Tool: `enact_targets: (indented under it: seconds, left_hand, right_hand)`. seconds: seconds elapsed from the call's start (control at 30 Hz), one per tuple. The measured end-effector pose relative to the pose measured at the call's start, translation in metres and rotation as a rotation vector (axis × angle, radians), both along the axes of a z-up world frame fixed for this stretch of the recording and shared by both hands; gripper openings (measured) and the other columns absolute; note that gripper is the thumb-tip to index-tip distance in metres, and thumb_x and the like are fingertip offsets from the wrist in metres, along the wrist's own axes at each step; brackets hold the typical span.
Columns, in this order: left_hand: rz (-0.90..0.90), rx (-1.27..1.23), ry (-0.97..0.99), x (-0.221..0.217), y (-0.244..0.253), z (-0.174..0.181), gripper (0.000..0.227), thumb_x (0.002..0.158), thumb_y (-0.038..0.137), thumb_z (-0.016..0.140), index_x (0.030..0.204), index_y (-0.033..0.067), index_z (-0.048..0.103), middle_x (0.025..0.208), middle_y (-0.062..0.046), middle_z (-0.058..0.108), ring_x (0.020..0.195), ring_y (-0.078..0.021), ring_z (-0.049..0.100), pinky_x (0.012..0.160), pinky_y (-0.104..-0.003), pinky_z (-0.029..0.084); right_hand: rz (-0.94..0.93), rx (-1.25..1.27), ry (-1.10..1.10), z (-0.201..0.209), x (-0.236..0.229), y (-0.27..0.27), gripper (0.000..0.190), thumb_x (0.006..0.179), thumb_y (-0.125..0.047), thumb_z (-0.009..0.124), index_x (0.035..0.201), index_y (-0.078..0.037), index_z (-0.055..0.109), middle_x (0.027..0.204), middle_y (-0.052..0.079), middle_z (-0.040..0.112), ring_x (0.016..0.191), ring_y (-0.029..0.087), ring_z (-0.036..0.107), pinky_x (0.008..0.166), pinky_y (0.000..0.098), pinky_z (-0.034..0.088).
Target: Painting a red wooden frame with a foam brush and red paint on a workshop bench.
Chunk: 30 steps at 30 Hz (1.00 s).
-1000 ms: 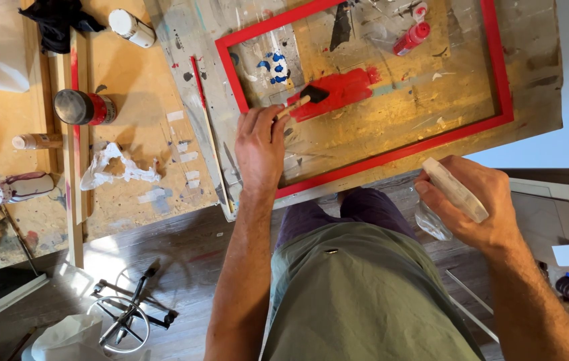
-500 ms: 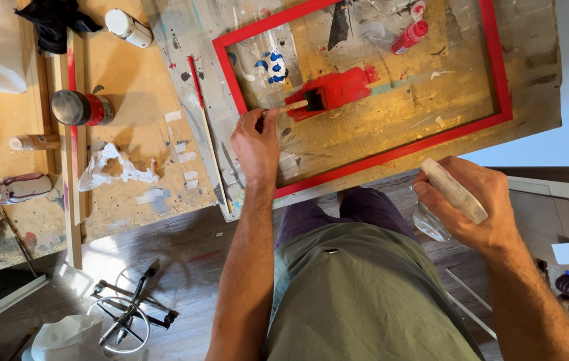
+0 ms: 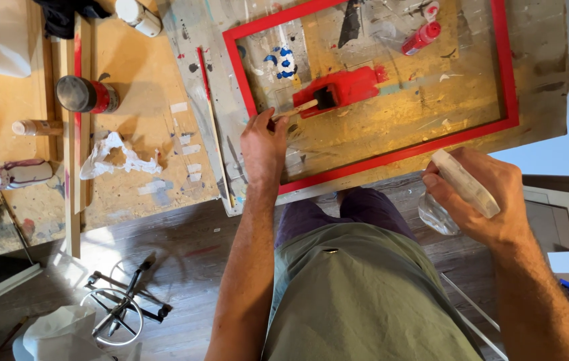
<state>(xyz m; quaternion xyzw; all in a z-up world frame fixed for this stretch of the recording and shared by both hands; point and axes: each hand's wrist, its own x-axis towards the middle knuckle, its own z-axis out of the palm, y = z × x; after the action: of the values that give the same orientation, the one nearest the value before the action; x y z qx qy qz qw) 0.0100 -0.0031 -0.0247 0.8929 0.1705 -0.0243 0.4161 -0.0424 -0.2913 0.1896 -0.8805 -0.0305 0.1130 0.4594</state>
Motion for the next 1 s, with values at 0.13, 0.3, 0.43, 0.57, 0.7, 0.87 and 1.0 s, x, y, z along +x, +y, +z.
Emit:
enact_targets:
  seconds: [0.13, 0.3, 0.43, 0.57, 0.7, 0.87, 1.0]
  left_hand:
    - [-0.019, 0.010, 0.006, -0.005, 0.006, 0.014, 0.049, 0.095, 0.028, 0.072, 0.135, 0.0011, 0.063, 0.116, -0.018, 0.076, 0.101, -0.0303, 0.075, 0.088, -0.043, 0.064]
    - [-0.120, -0.046, -0.265, -0.029, 0.030, 0.041, 0.016, 0.103, 0.013, 0.063, 0.104, 0.0036, 0.076, 0.075, -0.003, 0.074, 0.057, -0.0116, 0.066, 0.050, -0.028, 0.058]
    - [-0.209, -0.268, -0.242, -0.064, 0.032, 0.095, 0.043, 0.107, 0.039, 0.046, 0.115, 0.0050, 0.072, 0.113, -0.012, 0.078, 0.071, -0.0208, 0.081, 0.056, -0.031, 0.066]
    - [-0.454, -0.073, -0.353, -0.096, 0.035, 0.106, 0.091, 0.086, 0.040, 0.084, 0.153, 0.0007, 0.037, 0.151, -0.022, 0.052, 0.139, -0.0389, 0.052, 0.118, -0.053, 0.046]
    - [-0.242, -0.052, -0.219, -0.110, 0.051, 0.096, 0.090, 0.080, 0.034, 0.085, 0.148, 0.0031, 0.036, 0.146, -0.024, 0.048, 0.130, -0.0420, 0.052, 0.103, -0.055, 0.046]
    - [-0.009, -0.083, -0.069, -0.114, 0.103, 0.069, 0.067, 0.081, 0.038, 0.070, 0.136, 0.0077, 0.046, 0.129, -0.021, 0.055, 0.103, -0.0385, 0.065, 0.075, -0.053, 0.052]
    - [0.046, -0.068, -0.120, -0.107, 0.140, 0.044, 0.071, 0.076, 0.032, 0.079, 0.136, 0.0075, 0.050, 0.133, -0.017, 0.056, 0.113, -0.0356, 0.061, 0.089, -0.050, 0.048]
  right_hand:
    - [0.004, -0.035, 0.023, 0.009, 0.008, 0.011, 0.014, 0.097, -0.015, 0.068, 0.088, -0.004, 0.068, 0.075, 0.003, 0.063, 0.063, 0.013, 0.056, 0.061, 0.0267, 0.042]
    - [0.067, 0.040, -0.025, 0.020, 0.021, 0.041, 0.012, 0.095, -0.009, 0.068, 0.088, 0.000, 0.067, 0.075, 0.006, 0.065, 0.061, 0.014, 0.058, 0.057, 0.0266, 0.042]
    - [0.226, 0.097, -0.181, 0.012, 0.033, 0.089, 0.009, 0.098, -0.008, 0.068, 0.093, -0.001, 0.068, 0.080, 0.008, 0.065, 0.068, 0.016, 0.060, 0.070, 0.0292, 0.047]
    - [0.398, 0.328, -0.381, -0.018, 0.039, 0.156, 0.015, 0.096, -0.011, 0.071, 0.105, 0.000, 0.068, 0.098, 0.014, 0.070, 0.087, 0.025, 0.070, 0.085, 0.0356, 0.056]
    - [0.453, 0.557, -0.472, -0.021, 0.035, 0.231, 0.023, 0.093, -0.007, 0.078, 0.110, 0.002, 0.065, 0.108, 0.016, 0.067, 0.098, 0.026, 0.069, 0.092, 0.0362, 0.061]
    - [0.480, 0.248, -0.520, -0.040, 0.036, 0.312, 0.060, 0.096, -0.055, 0.052, 0.112, 0.002, 0.060, 0.105, 0.014, 0.063, 0.101, 0.027, 0.062, 0.093, 0.0391, 0.053]
    - [0.543, 0.274, -0.280, -0.075, 0.026, 0.361, 0.087, 0.079, -0.054, 0.083, 0.134, 0.005, 0.051, 0.130, 0.024, 0.058, 0.118, 0.031, 0.061, 0.102, 0.0372, 0.056]
